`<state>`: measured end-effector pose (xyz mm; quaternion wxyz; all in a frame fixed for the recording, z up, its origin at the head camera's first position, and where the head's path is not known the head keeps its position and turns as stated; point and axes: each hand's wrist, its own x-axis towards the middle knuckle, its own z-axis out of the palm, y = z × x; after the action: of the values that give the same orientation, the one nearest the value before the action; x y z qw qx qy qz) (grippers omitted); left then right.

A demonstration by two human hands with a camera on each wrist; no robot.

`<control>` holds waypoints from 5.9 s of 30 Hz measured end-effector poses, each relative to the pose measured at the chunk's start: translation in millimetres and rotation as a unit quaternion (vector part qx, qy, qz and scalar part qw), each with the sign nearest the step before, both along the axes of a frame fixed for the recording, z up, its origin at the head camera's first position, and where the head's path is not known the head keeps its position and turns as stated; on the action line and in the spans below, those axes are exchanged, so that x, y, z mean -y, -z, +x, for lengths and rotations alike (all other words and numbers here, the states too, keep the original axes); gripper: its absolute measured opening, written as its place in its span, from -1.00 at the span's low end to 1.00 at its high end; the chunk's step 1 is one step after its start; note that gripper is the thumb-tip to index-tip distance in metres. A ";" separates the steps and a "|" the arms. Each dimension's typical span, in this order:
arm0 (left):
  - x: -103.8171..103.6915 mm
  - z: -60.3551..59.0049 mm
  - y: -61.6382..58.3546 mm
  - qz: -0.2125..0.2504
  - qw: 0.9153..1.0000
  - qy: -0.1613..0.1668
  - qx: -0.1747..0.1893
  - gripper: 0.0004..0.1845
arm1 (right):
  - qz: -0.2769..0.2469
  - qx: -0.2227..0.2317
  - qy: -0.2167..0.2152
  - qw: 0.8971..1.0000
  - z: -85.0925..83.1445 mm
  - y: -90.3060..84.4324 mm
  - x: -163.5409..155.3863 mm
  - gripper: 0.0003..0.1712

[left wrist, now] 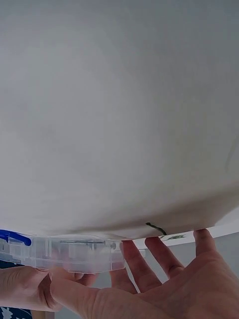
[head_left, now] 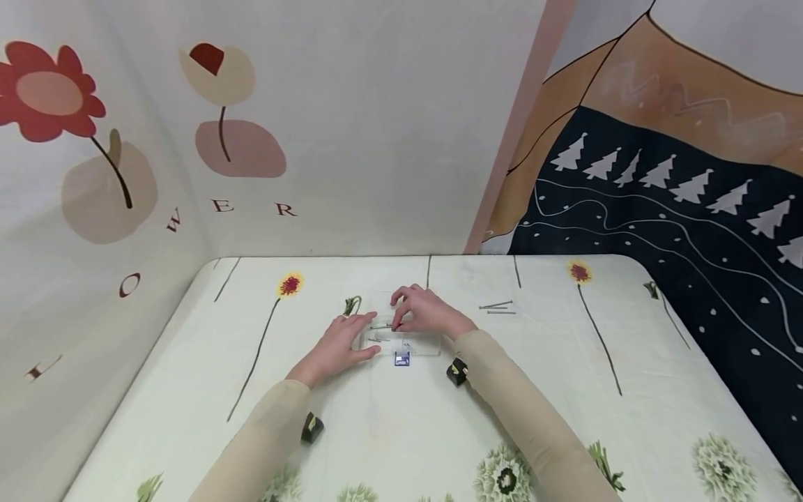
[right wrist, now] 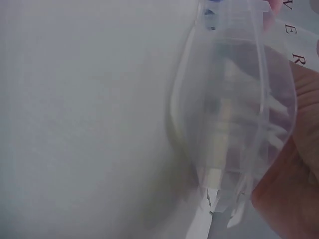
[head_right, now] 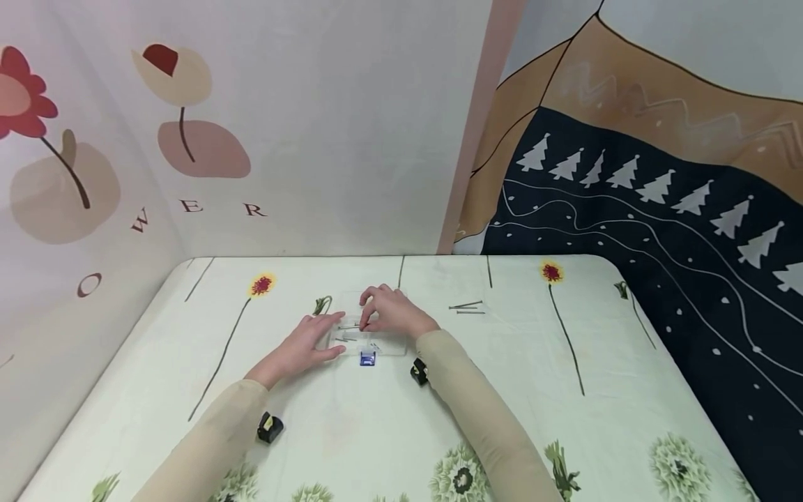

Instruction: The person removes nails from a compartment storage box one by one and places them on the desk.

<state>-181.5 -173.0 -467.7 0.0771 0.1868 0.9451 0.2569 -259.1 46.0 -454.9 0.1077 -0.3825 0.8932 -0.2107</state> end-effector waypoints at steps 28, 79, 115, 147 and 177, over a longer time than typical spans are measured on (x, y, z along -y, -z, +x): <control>-0.4 2.6 -1.7 0.008 1.000 0.003 -0.008 -0.23 | -0.020 -0.014 -0.012 1.000 1.8 5.0 -3.2 -0.94; -2.3 5.6 0.9 0.011 0.999 0.015 -0.051 -0.26 | -0.220 0.063 0.074 0.971 14.8 5.2 -48.4 -0.91; -1.6 4.8 2.8 0.001 0.999 0.015 -0.048 -0.25 | -0.232 0.037 0.169 0.957 17.8 2.2 -103.6 -0.94; -0.5 4.9 2.9 0.001 0.999 0.018 -0.050 -0.25 | -0.230 0.049 0.244 0.941 26.3 6.1 -167.6 -0.96; 0.1 4.7 5.2 0.000 0.999 0.018 -0.048 -0.24 | -0.169 0.056 0.264 0.948 28.8 13.4 -193.4 -0.87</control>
<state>-176.7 -173.1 -472.9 0.0361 0.2161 0.9441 0.2465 -230.4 239.4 -468.3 0.0314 -0.1336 0.9059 -0.4007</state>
